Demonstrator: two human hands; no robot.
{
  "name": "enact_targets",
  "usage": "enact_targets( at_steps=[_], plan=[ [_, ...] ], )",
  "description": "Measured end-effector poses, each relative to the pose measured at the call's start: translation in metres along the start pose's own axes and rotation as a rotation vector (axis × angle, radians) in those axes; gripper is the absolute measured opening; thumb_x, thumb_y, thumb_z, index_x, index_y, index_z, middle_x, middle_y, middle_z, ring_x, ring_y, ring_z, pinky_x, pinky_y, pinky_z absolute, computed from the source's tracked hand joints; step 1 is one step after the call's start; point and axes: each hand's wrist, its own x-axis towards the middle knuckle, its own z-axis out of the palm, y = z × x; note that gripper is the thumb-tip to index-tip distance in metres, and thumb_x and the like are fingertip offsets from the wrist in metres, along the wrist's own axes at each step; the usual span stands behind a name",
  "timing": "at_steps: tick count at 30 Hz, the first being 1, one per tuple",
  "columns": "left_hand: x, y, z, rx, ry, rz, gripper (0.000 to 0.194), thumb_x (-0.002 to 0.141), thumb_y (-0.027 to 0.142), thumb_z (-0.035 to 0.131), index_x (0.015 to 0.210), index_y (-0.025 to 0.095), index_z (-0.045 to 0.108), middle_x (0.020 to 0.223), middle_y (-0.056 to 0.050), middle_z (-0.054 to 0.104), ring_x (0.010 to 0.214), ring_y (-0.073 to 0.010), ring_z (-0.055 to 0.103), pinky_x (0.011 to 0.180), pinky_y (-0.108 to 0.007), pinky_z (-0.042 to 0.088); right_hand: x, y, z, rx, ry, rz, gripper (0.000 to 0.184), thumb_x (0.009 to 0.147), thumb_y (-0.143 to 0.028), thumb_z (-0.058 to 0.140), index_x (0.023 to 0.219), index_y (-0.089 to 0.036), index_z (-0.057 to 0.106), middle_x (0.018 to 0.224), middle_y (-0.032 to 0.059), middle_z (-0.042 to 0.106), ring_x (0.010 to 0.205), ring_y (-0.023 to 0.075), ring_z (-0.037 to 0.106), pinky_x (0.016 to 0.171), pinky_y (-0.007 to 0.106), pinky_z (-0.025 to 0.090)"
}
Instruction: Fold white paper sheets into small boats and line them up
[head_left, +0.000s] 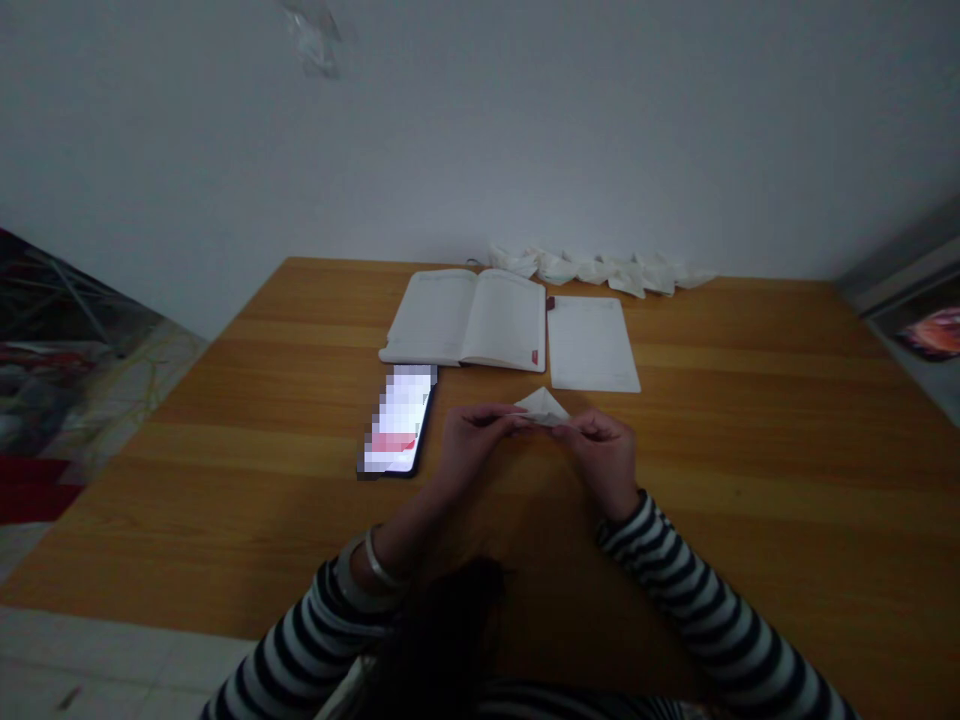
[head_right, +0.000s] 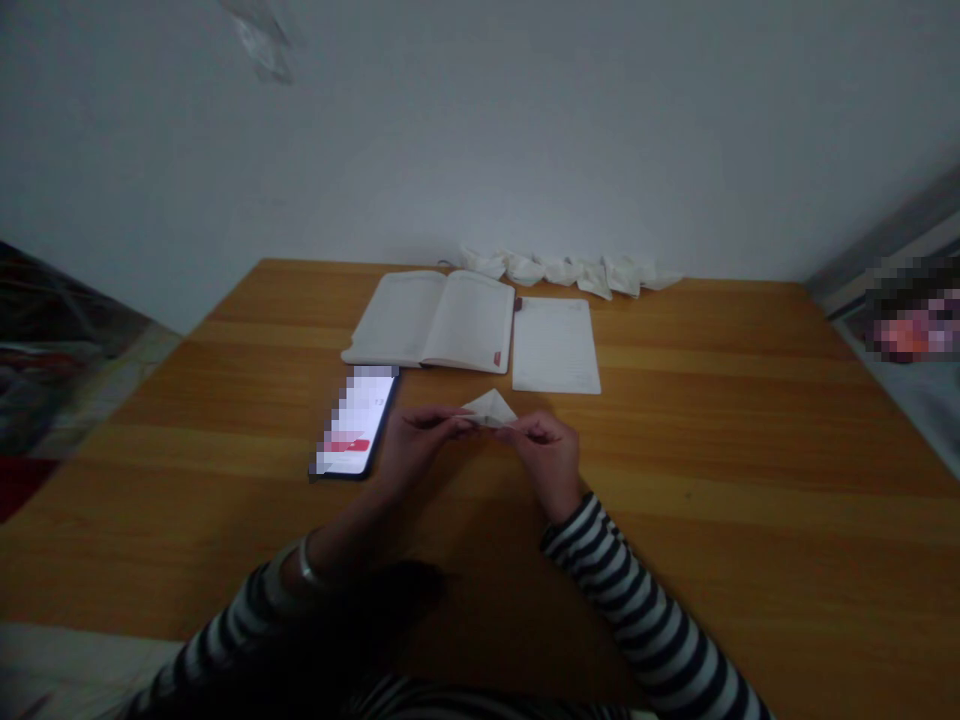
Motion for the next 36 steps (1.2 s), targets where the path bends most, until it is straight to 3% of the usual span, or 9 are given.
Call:
enact_targets(
  at_steps=[6, 11, 15, 20, 23, 25, 29, 33, 36],
  plan=[
    [0.0, 0.0, 0.001, 0.009, 0.037, -0.025, 0.021, 0.074, 0.036, 0.078, 0.072, 0.015, 0.077, 0.067, -0.004, 0.074, 0.06, -0.0137, 0.065, 0.06, -0.024, 0.051, -0.002, -0.001, 0.002, -0.037, -0.021, -0.04, 0.032, 0.076, -0.042, 0.073, 0.058, -0.018, 0.06, 0.053, -0.002, 0.062, 0.047, 0.0109, 0.054, 0.048, 0.023, 0.045],
    [-0.004, 0.004, 0.008, -0.053, 0.061, -0.047, 0.031, 0.07, 0.039, 0.082, 0.061, 0.014, 0.066, 0.062, -0.003, 0.071, 0.055, -0.0117, 0.063, 0.054, -0.021, 0.048, -0.004, -0.001, 0.005, -0.041, 0.075, -0.07, 0.037, 0.074, -0.038, 0.076, 0.053, -0.019, 0.052, 0.049, -0.0055, 0.054, 0.045, 0.0084, 0.047, 0.046, 0.021, 0.041],
    [-0.006, 0.003, 0.013, -0.104, 0.099, -0.031, 0.032, 0.072, 0.036, 0.081, 0.063, 0.014, 0.059, 0.059, -0.002, 0.069, 0.053, -0.0108, 0.063, 0.053, -0.019, 0.048, -0.007, -0.002, 0.008, 0.0, 0.07, -0.034, 0.034, 0.077, -0.036, 0.074, 0.057, -0.019, 0.052, 0.052, -0.0034, 0.061, 0.045, 0.0104, 0.054, 0.046, 0.022, 0.045],
    [-0.006, -0.002, 0.016, -0.231, 0.104, -0.014, 0.04, 0.069, 0.033, 0.083, 0.084, 0.019, 0.049, 0.059, 0.003, 0.069, 0.053, -0.0124, 0.066, 0.053, -0.02, 0.051, -0.008, -0.004, 0.011, 0.019, 0.127, -0.061, 0.033, 0.074, -0.032, 0.076, 0.06, -0.021, 0.049, 0.052, -0.0027, 0.064, 0.046, 0.0129, 0.061, 0.046, 0.024, 0.05],
    [-0.006, -0.001, 0.015, -0.241, 0.061, 0.0, 0.047, 0.07, 0.032, 0.083, 0.096, 0.021, 0.045, 0.062, 0.003, 0.072, 0.054, -0.0133, 0.068, 0.053, -0.019, 0.05, -0.007, -0.004, 0.012, 0.099, 0.112, -0.012, 0.03, 0.072, -0.031, 0.078, 0.078, -0.023, 0.05, 0.056, -0.0043, 0.068, 0.046, 0.0145, 0.063, 0.047, 0.026, 0.053],
    [-0.007, 0.0, 0.014, -0.214, 0.051, 0.003, 0.045, 0.071, 0.031, 0.082, 0.097, 0.021, 0.047, 0.063, 0.002, 0.073, 0.055, -0.0129, 0.068, 0.053, -0.018, 0.049, -0.007, -0.004, 0.012, 0.133, 0.081, 0.023, 0.035, 0.073, -0.031, 0.078, 0.092, -0.024, 0.049, 0.06, -0.0046, 0.07, 0.048, 0.0153, 0.065, 0.048, 0.027, 0.054],
    [-0.008, 0.001, 0.014, -0.173, 0.019, -0.011, 0.044, 0.073, 0.03, 0.081, 0.101, 0.02, 0.049, 0.062, 0.003, 0.071, 0.055, -0.013, 0.068, 0.053, -0.018, 0.05, -0.005, -0.007, 0.008, 0.13, -0.066, 0.074, 0.032, 0.08, -0.034, 0.072, 0.102, -0.023, 0.051, 0.063, -0.0043, 0.068, 0.052, 0.0145, 0.064, 0.053, 0.028, 0.054],
    [-0.01, -0.001, 0.017, -0.199, -0.033, -0.015, 0.046, 0.074, 0.028, 0.08, 0.105, 0.021, 0.047, 0.064, 0.004, 0.071, 0.057, -0.0141, 0.069, 0.056, -0.021, 0.053, 0.0, -0.008, 0.004, 0.133, -0.291, 0.2, 0.064, 0.075, -0.033, 0.075, 0.129, -0.023, 0.042, 0.069, -0.0036, 0.067, 0.054, 0.0148, 0.061, 0.05, 0.027, 0.05],
    [-0.011, 0.0, 0.019, -0.213, -0.054, -0.022, 0.046, 0.074, 0.028, 0.08, 0.105, 0.021, 0.046, 0.064, 0.004, 0.071, 0.057, -0.0144, 0.07, 0.057, -0.022, 0.054, 0.002, -0.009, 0.002, 0.111, -0.358, 0.231, 0.08, 0.075, -0.03, 0.077, 0.141, -0.023, 0.033, 0.069, -0.0035, 0.066, 0.051, 0.0132, 0.055, 0.046, 0.025, 0.045]
  ],
)
